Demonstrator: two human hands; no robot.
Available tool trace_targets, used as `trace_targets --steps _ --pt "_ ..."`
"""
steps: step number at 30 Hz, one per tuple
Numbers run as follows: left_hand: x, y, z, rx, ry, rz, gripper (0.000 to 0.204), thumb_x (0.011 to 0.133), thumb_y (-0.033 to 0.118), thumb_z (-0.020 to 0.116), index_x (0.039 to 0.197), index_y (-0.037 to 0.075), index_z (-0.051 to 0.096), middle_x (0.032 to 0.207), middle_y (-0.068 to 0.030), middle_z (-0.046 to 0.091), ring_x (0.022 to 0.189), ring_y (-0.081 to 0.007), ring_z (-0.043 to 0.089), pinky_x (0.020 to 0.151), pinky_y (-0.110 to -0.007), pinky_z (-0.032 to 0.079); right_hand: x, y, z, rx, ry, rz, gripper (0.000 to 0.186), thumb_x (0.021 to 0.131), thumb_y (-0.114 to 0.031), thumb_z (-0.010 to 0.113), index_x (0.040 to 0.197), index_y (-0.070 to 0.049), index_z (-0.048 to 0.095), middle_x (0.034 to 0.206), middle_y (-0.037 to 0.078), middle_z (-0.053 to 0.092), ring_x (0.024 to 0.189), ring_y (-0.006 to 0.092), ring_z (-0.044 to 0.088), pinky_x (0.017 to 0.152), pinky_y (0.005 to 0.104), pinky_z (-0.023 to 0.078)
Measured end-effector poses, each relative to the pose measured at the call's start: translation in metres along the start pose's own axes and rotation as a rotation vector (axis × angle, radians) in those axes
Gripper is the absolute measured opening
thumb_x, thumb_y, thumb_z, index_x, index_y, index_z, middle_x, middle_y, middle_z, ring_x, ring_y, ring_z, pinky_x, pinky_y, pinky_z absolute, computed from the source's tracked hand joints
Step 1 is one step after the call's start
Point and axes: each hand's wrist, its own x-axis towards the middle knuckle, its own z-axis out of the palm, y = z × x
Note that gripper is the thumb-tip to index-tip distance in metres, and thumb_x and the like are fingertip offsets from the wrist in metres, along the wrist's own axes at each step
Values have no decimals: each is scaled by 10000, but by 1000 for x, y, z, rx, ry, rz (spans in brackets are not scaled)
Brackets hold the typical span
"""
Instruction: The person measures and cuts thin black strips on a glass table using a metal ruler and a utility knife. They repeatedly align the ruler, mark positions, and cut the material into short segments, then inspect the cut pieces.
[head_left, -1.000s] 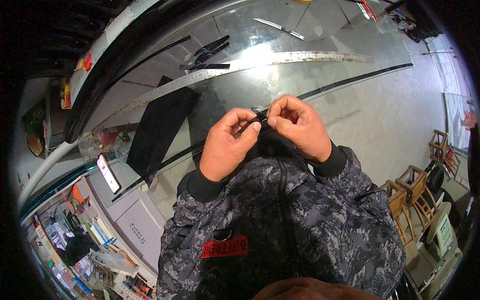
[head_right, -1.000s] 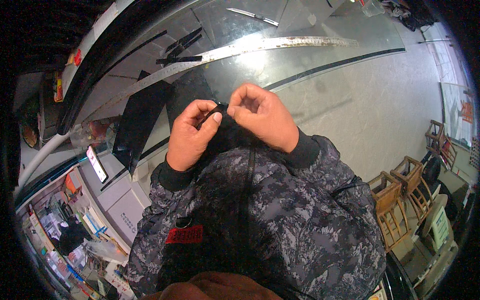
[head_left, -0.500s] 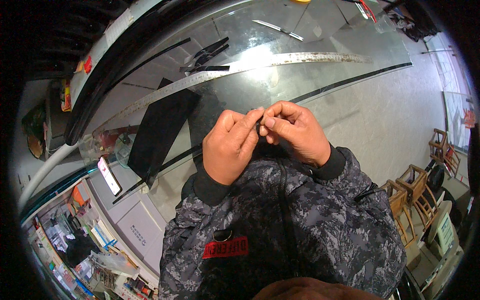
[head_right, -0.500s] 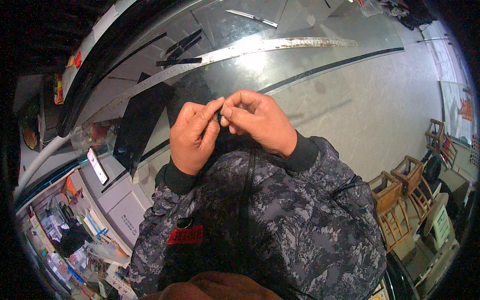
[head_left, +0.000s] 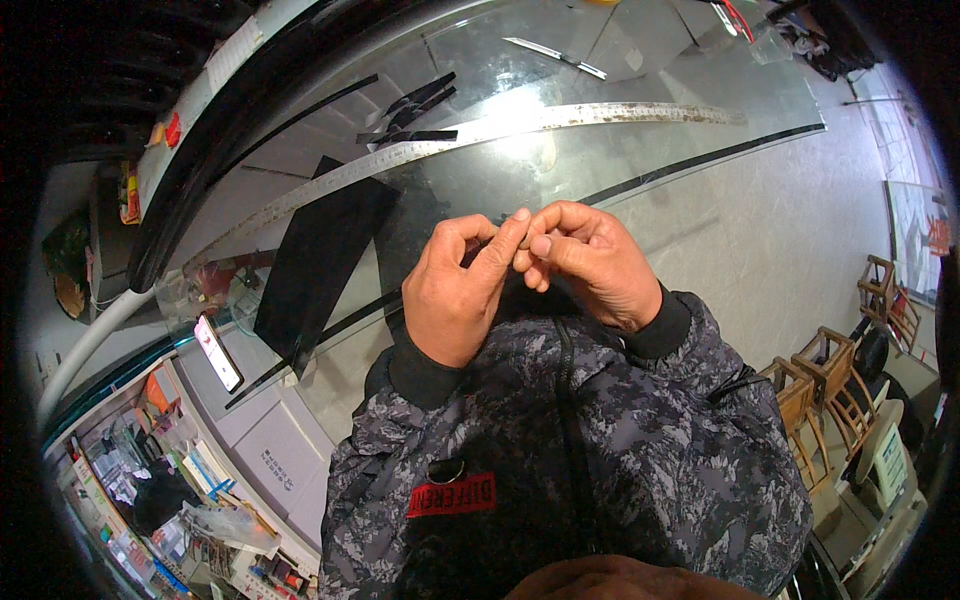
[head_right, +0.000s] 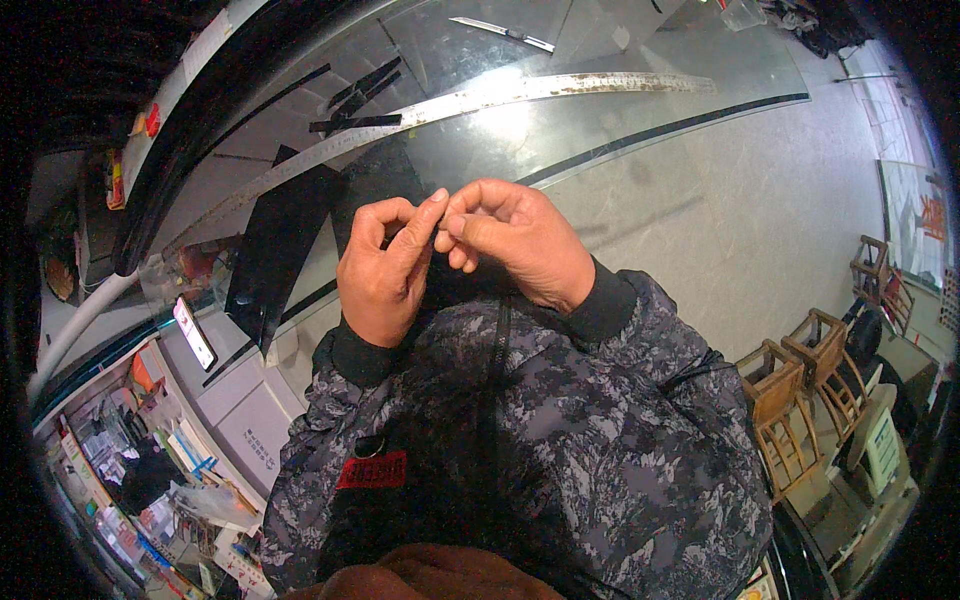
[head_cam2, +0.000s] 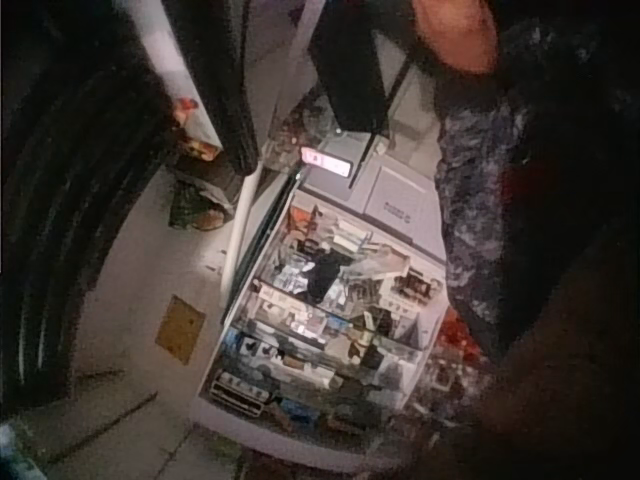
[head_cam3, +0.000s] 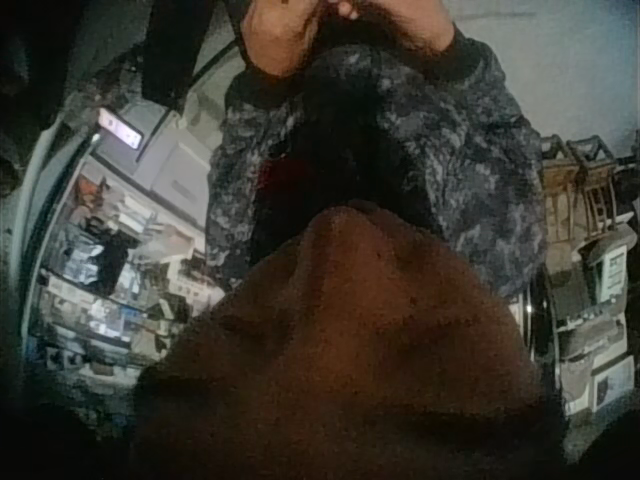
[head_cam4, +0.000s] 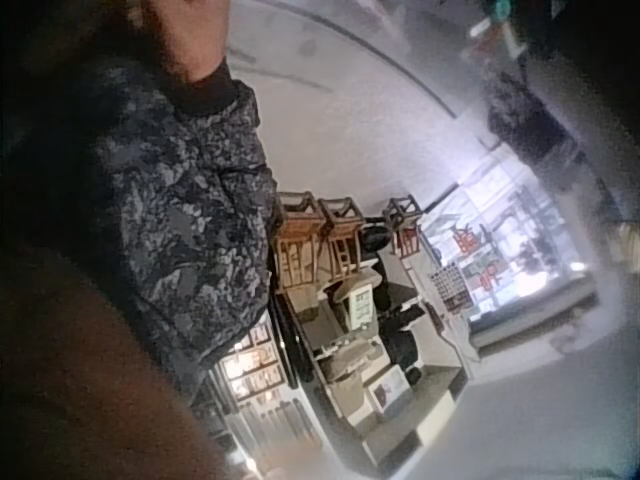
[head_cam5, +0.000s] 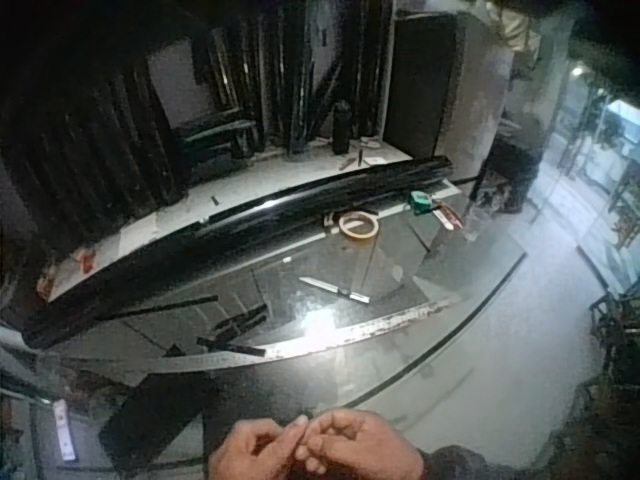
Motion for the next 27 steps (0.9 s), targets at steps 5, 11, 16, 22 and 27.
trace_targets --steps 5,11,16,22,27 --pt "0 -3 0 18 -12 54 594 760 -129 688 1289 140 693 1055 -87 577 854 -225 648 720 -324 548 1 1 -1 3 -10 4 126 984 -121 630 1036 -6 638 909 57 684 764 93 631 713 239 524" --pt "1 -1 3 -242 -47 -14 503 825 -67 634 1303 88 665 1074 -109 579 901 -248 644 743 -323 547 2 5 -3 31 -19 -13 122 980 -118 635 1037 -11 636 911 56 687 756 92 630 710 236 524" --pt "2 -6 3 -454 -50 -40 359 929 -3 571 1278 6 656 1100 -133 579 920 -216 637 806 -295 522 1 5 -3 25 -29 -8 107 974 -114 640 1024 -19 632 914 59 690 761 94 634 710 237 524" --pt "-1 -9 3 -779 -107 -325 240 1008 61 571 1211 -24 667 1117 -101 597 941 -146 620 843 -269 508 -1 4 -1 -64 -39 12 84 964 -98 643 1003 -25 632 923 56 683 789 100 633 731 243 525" --pt "0 -5 5 -878 -98 -401 185 1007 65 599 1153 -27 666 1121 -75 602 937 -120 624 849 -252 514 -1 5 0 -111 -39 -15 85 965 -64 638 1019 3 633 913 61 680 789 110 642 747 254 535"
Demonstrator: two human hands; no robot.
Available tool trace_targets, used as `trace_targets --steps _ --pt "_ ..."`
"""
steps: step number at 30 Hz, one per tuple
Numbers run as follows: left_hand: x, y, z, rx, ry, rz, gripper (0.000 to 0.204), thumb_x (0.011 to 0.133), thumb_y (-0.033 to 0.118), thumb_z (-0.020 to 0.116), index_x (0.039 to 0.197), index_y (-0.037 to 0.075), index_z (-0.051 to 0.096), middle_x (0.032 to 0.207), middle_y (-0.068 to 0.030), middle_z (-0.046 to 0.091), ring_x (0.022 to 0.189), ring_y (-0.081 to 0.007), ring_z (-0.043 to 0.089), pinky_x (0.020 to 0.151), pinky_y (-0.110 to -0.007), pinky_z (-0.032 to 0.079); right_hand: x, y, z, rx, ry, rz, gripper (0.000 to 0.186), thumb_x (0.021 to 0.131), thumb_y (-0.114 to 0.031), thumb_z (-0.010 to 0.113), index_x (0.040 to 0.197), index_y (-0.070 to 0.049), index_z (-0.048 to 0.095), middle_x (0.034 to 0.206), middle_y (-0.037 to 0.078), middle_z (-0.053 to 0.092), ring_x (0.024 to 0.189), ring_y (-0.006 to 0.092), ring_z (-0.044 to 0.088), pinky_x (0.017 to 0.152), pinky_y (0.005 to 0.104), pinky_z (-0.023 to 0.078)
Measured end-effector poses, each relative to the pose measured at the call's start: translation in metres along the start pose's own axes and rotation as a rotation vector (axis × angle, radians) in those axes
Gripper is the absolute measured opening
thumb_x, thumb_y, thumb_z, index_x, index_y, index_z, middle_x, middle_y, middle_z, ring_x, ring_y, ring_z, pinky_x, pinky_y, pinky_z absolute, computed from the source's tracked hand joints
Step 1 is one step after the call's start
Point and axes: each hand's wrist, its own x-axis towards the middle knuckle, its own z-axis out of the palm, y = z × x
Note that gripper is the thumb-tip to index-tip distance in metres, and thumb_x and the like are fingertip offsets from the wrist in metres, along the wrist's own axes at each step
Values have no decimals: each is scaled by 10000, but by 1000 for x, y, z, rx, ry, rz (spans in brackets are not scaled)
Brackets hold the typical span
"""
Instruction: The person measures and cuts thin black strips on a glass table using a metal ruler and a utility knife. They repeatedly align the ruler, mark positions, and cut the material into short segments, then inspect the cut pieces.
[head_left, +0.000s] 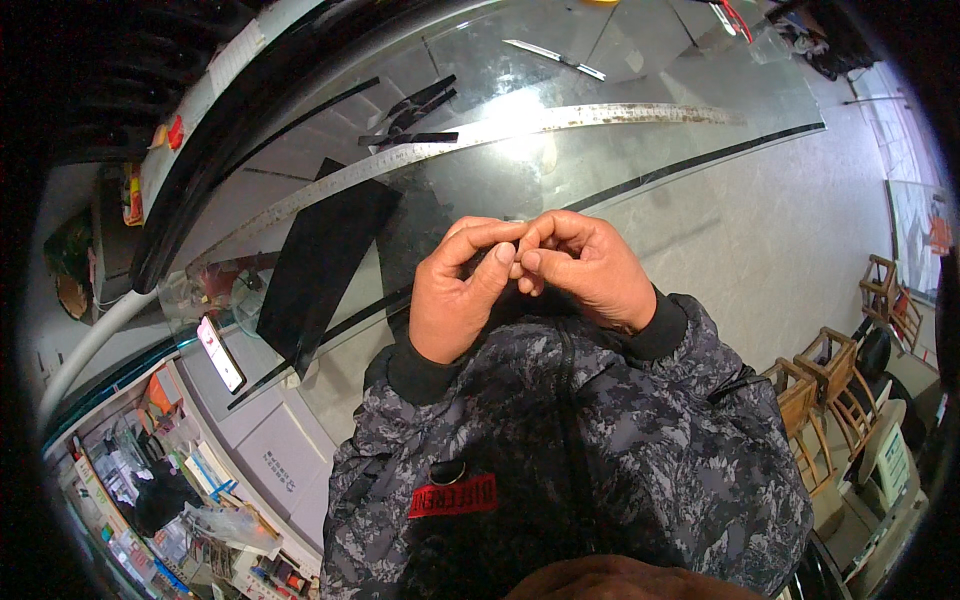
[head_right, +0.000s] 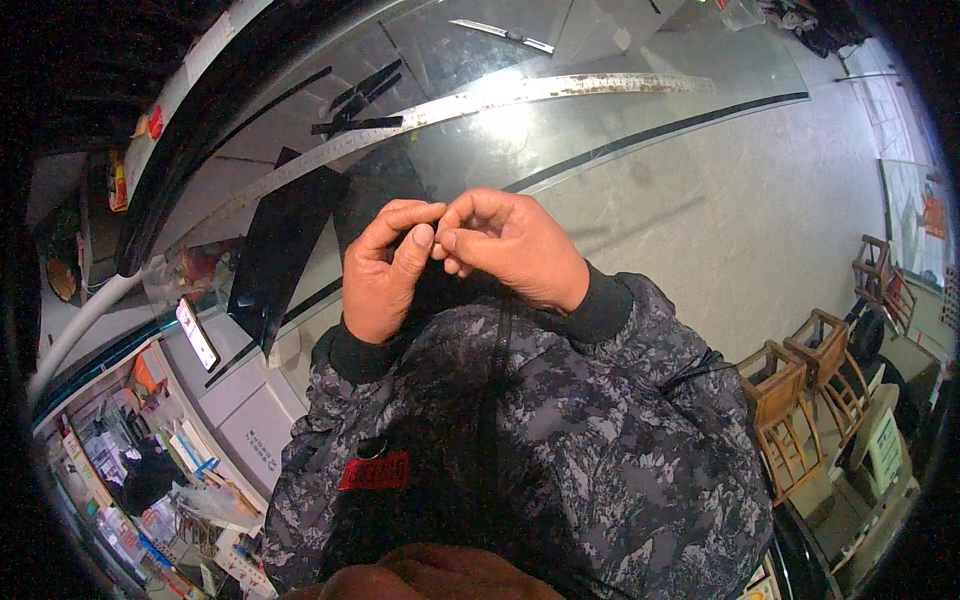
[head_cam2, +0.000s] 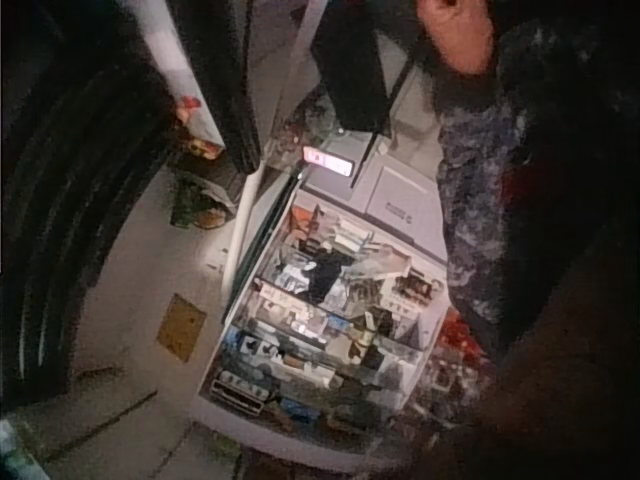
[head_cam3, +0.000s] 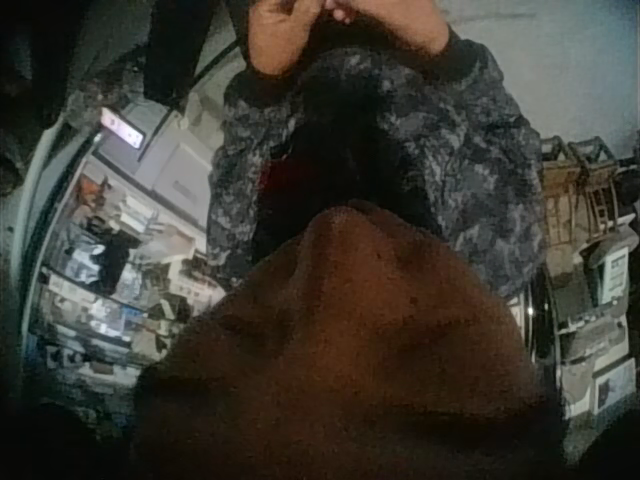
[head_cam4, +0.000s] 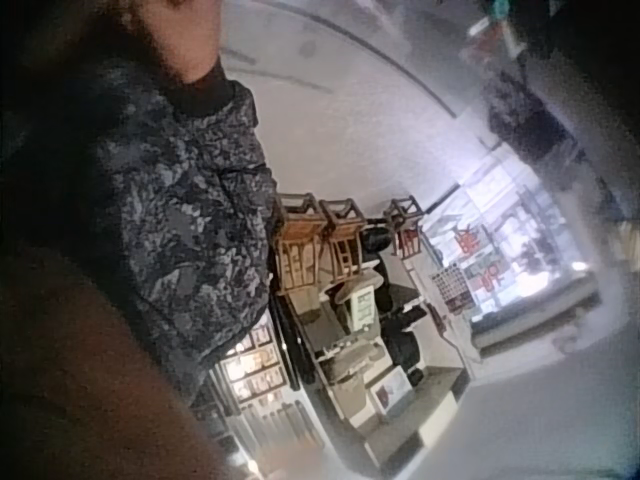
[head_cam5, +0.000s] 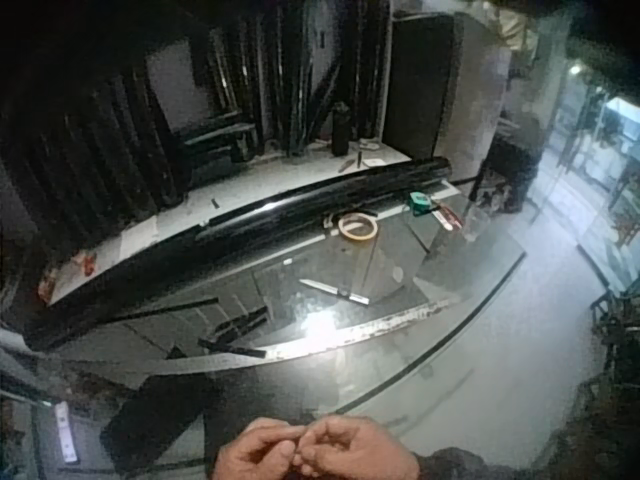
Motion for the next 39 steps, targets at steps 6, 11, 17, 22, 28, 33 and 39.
trace_targets --steps 6,11,17,22,28,33,39 --pt "1 5 0 -128 8 -116 179 989 80 635 1142 -9 661 1075 -48 643 927 -111 627 853 -250 506 0 -2 -1 -38 -5 -29 85 953 -71 643 1002 -4 632 943 53 674 827 99 628 757 242 521" --pt "0 6 3 -236 66 -231 219 970 120 668 1164 19 660 1005 -10 658 856 -71 577 763 -214 451 1 -4 1 -30 30 -48 87 944 -53 645 1006 8 638 936 55 678 823 100 633 757 238 524" --pt "3 -4 1 -378 75 -348 244 958 159 701 1162 42 636 917 11 642 697 -38 487 598 -190 365 2 -5 2 -55 44 -47 92 937 -44 654 1009 13 651 931 51 681 825 100 638 757 237 526" --pt "3 -9 -2 -459 65 -381 232 956 174 709 1136 55 621 880 14 627 671 -43 477 580 -191 361 3 -4 3 -61 41 -63 96 935 -39 654 1016 11 659 917 38 680 820 92 637 761 234 525" --pt "3 -14 0 -500 68 -381 196 962 174 704 1104 70 617 890 4 633 695 -53 501 602 -194 378 2 -6 4 -97 59 -55 104 933 -45 658 1020 13 662 897 29 679 812 86 636 756 231 521" --pt "2 -15 0 -564 44 -365 213 968 209 706 1094 59 622 947 18 633 788 -33 543 658 -180 413 3 -5 3 -105 72 -57 108 931 -48 659 1023 9 664 907 29 684 810 84 637 749 229 520" --pt "2 -10 0 -621 92 -367 256 968 171 697 1155 12 623 986 -40 652 829 -91 603 721 -217 503 3 -5 0 -73 101 -54 108 933 -47 653 1030 1 662 929 24 693 809 81 637 744 224 515"
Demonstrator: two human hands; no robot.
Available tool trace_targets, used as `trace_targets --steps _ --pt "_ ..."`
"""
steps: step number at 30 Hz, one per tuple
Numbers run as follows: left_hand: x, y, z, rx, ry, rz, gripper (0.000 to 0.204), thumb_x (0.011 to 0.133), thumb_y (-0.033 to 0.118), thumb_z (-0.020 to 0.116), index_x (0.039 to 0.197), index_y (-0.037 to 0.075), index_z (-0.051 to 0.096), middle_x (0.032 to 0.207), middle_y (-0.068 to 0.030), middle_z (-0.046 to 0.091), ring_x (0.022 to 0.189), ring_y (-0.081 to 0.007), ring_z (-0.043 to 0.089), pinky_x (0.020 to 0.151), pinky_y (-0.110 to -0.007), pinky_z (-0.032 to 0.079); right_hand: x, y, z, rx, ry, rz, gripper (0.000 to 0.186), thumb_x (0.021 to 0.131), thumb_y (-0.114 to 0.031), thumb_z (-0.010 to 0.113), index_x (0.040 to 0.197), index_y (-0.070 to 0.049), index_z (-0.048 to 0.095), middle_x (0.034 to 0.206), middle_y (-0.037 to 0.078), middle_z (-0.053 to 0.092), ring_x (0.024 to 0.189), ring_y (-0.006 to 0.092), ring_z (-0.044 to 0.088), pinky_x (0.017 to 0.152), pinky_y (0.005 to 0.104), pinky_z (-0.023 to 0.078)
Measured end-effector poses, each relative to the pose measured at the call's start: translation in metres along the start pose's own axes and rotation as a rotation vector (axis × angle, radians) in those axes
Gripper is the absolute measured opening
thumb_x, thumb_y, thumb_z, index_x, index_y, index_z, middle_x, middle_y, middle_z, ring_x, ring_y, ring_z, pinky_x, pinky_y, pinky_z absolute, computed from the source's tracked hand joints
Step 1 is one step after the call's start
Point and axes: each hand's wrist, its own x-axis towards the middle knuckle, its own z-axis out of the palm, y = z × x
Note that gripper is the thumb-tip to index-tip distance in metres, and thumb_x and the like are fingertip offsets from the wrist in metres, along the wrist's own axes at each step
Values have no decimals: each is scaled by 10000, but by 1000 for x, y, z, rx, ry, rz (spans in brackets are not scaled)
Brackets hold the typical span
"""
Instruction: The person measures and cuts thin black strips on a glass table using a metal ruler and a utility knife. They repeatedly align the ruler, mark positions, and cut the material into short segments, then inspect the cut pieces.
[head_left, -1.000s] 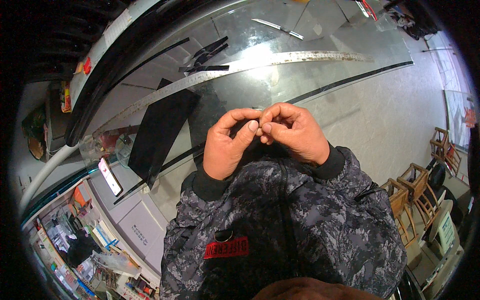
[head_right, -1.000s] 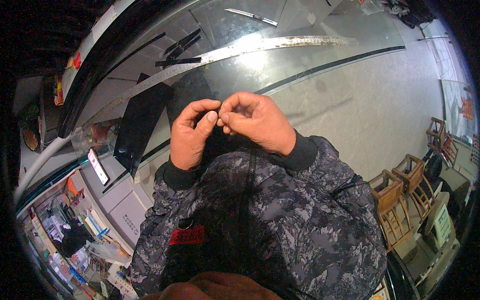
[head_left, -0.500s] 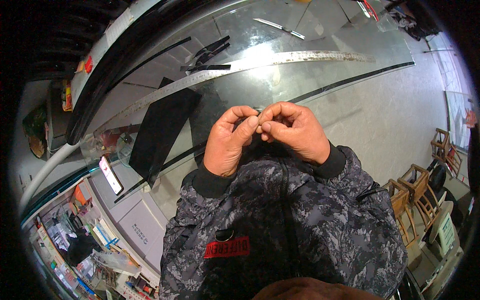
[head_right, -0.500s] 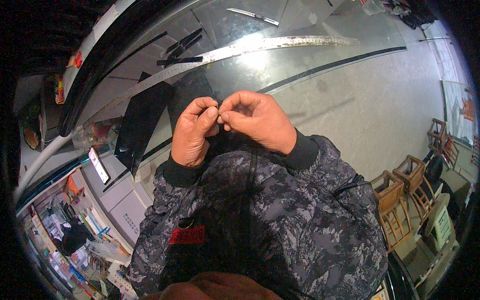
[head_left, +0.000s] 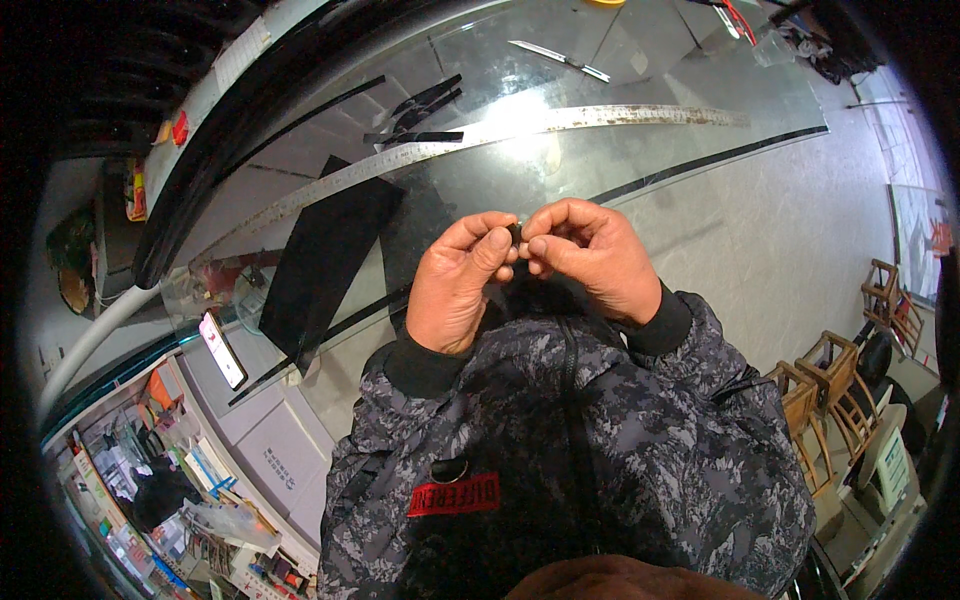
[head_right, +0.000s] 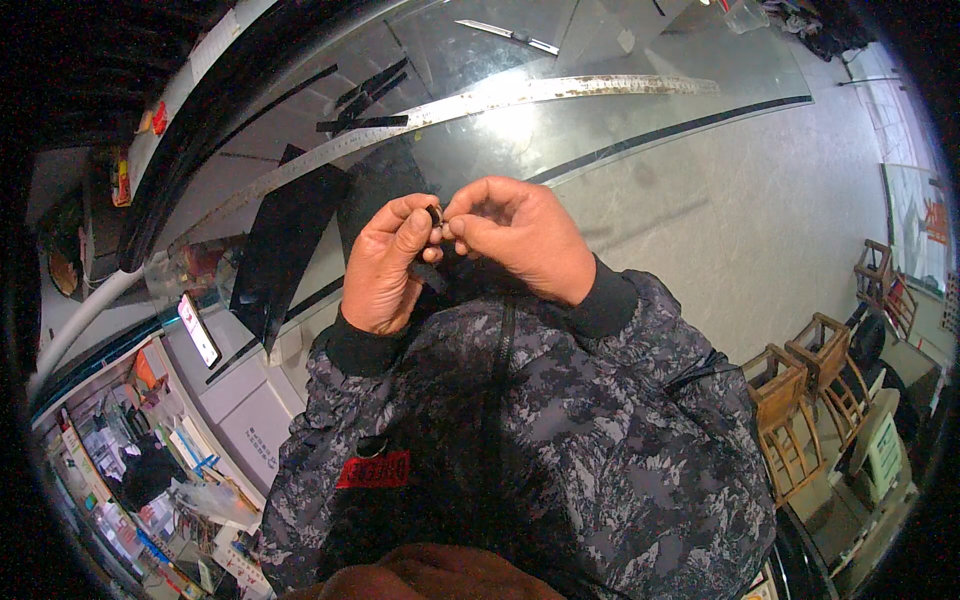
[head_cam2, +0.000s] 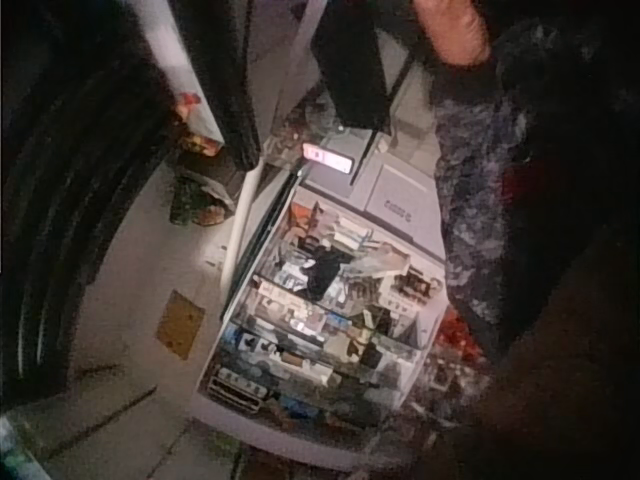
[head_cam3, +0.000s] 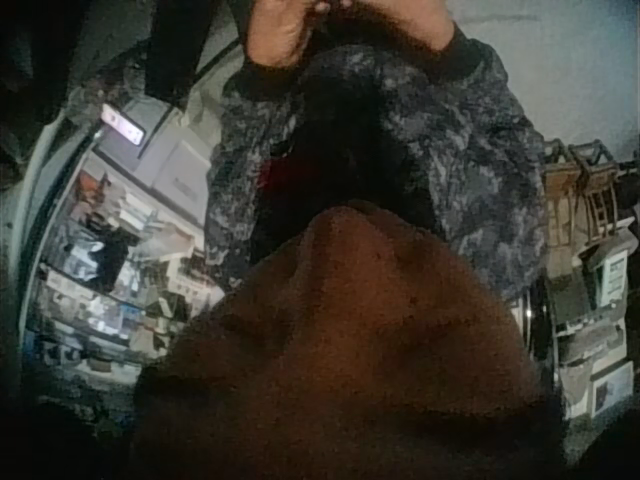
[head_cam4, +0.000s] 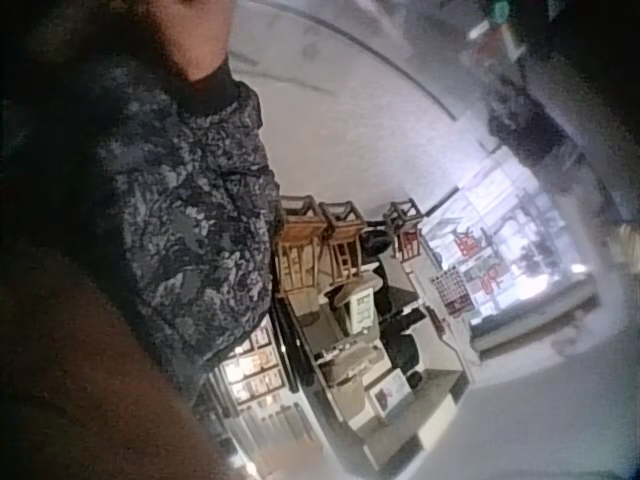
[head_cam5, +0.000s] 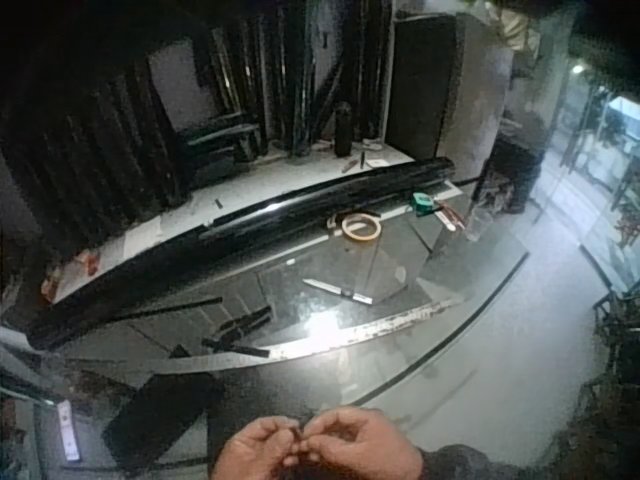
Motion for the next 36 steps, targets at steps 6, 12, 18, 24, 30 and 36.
trace_targets --steps 6,12,18,24,30,36 --pt "-2 5 4 107 23 33 241 965 105 686 1172 -5 629 1015 -53 660 876 -100 630 770 -229 530 1 1 -1 -9 26 -22 96 928 -41 652 1016 -4 663 925 20 691 810 78 637 745 221 513" --pt "-4 5 9 224 31 104 209 957 80 685 1142 9 620 1000 -49 655 876 -98 628 771 -234 529 -1 1 -1 -12 6 -12 106 920 -37 659 1019 0 668 912 14 683 811 75 636 747 221 512" --pt "-5 6 10 272 31 116 199 955 63 683 1127 -8 612 1022 -51 656 902 -103 635 797 -248 530 -2 0 0 -42 12 0 108 921 -41 663 1019 5 669 908 16 681 814 76 634 749 220 509" --pt "-6 6 11 295 38 126 209 949 87 697 1123 8 612 1003 -46 643 870 -90 608 775 -237 530 -1 1 -1 -21 -20 -14 105 928 -40 655 1021 9 666 904 19 678 812 77 633 748 222 511" --pt "-6 5 10 362 36 157 207 950 83 694 1121 2 610 1002 -47 643 856 -90 607 779 -232 521 -1 3 -1 -39 -10 -11 102 928 -39 657 1020 6 661 889 6 663 800 76 633 736 216 512" --pt "-7 5 10 378 42 167 199 950 75 692 1115 -2 611 982 -46 646 849 -90 607 782 -233 513 0 5 0 -33 -17 -20 97 929 -41 669 1014 2 655 880 3 656 794 73 632 723 217 513"
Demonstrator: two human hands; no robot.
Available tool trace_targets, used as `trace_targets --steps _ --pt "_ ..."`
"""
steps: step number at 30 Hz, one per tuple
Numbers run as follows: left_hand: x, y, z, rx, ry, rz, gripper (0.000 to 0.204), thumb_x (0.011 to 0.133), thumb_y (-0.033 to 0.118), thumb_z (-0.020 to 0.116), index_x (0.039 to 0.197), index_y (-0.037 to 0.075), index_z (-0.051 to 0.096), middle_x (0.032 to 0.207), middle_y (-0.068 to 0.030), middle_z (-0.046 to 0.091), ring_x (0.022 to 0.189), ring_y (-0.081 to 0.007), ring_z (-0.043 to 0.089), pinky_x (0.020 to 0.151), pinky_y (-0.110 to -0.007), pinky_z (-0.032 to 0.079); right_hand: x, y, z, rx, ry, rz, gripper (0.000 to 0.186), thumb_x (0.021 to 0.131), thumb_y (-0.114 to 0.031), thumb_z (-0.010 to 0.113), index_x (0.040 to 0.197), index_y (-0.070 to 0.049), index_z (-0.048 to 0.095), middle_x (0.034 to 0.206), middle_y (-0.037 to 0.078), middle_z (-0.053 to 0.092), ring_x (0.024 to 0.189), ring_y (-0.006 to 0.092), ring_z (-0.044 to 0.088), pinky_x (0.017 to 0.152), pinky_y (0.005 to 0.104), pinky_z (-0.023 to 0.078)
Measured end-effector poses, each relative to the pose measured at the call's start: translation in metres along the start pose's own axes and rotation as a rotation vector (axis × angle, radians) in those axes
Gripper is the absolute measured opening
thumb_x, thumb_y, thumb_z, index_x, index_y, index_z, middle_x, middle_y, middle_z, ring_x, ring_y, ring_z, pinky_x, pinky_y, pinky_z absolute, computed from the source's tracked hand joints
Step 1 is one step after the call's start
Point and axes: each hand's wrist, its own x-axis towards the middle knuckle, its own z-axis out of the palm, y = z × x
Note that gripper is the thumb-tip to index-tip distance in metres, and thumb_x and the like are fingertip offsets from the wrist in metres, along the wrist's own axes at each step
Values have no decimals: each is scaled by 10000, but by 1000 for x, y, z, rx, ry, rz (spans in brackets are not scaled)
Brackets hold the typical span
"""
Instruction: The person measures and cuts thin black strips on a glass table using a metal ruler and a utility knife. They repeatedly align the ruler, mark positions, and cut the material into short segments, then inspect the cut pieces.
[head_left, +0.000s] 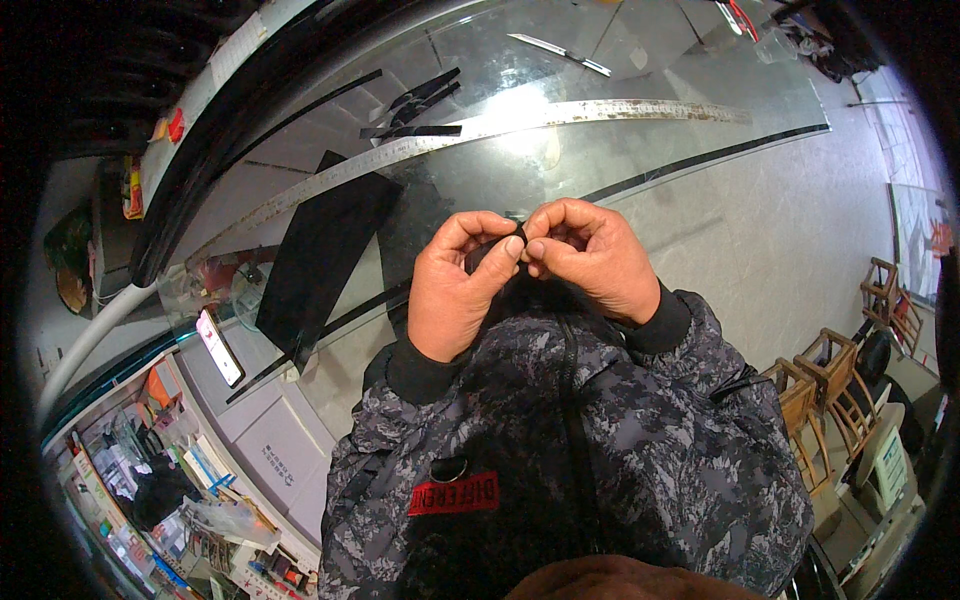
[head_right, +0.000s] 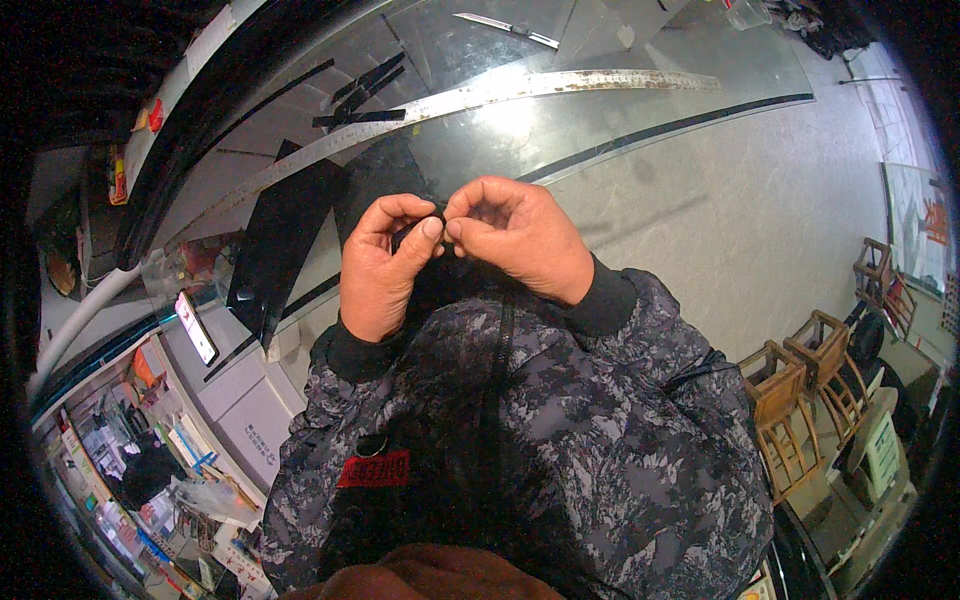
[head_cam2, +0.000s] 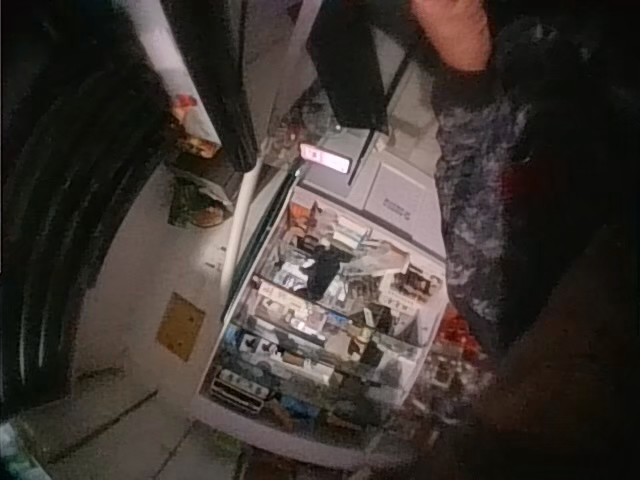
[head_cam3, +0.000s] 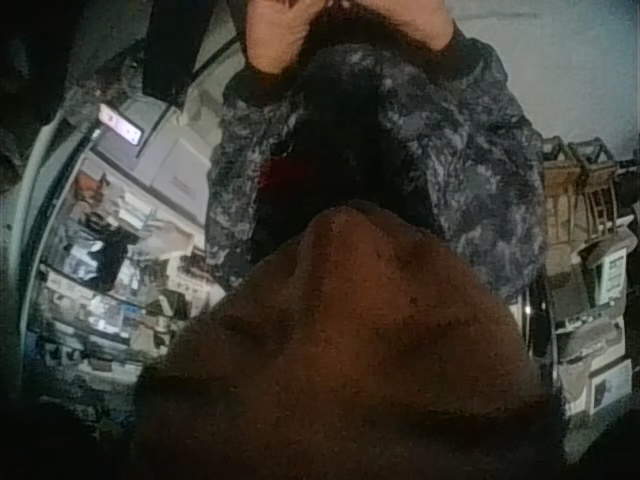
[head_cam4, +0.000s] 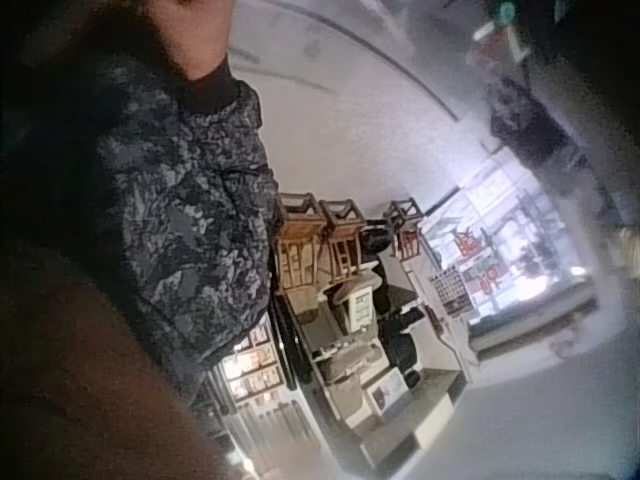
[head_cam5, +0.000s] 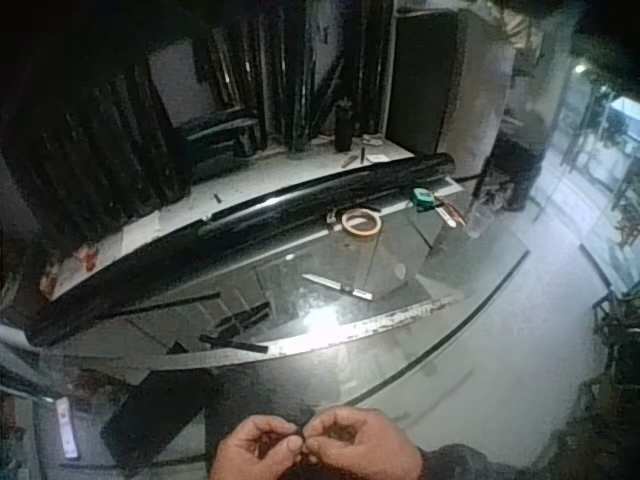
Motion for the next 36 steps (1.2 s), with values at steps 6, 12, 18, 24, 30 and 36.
trace_targets --steps 6,12,18,24,30,36 --pt "-1 2 -1 -19 -22 -30 179 952 16 669 1119 -10 609 1029 -36 649 946 -87 614 850 -234 505 0 -1 1 9 -11 -4 82 930 -25 663 1007 -2 643 883 4 652 803 74 631 724 215 509" --pt "-1 2 -1 -14 -24 -29 183 953 34 675 1118 -9 608 1014 -38 644 908 -88 611 826 -233 507 0 -1 2 26 -13 0 84 931 -19 654 1011 -1 638 883 3 649 805 77 631 727 219 511" --pt "-1 0 1 1 -5 -7 194 948 66 692 1112 1 611 982 -40 638 837 -90 602 773 -229 508 -1 0 1 14 -18 -8 93 927 -22 660 1015 1 637 895 10 652 808 80 633 728 220 512" --pt "-1 -1 1 13 -3 -5 194 949 66 691 1113 1 609 984 -41 639 845 -91 604 779 -232 507 -1 0 0 3 -14 -14 105 922 -16 670 1018 3 634 895 13 653 812 82 635 725 221 512" --pt "0 -1 1 3 -7 -5 193 950 66 690 1112 2 609 985 -42 641 853 -93 609 785 -234 511 0 1 0 14 -18 -17 96 925 -9 662 1014 6 629 904 15 649 819 85 638 733 223 517" --pt "0 0 1 -3 -10 -13 191 950 66 689 1112 3 610 990 -45 642 854 -93 608 779 -234 517 1 -1 1 23 -27 -21 84 934 -6 642 1015 9 623 912 15 645 825 86 635 741 227 521"
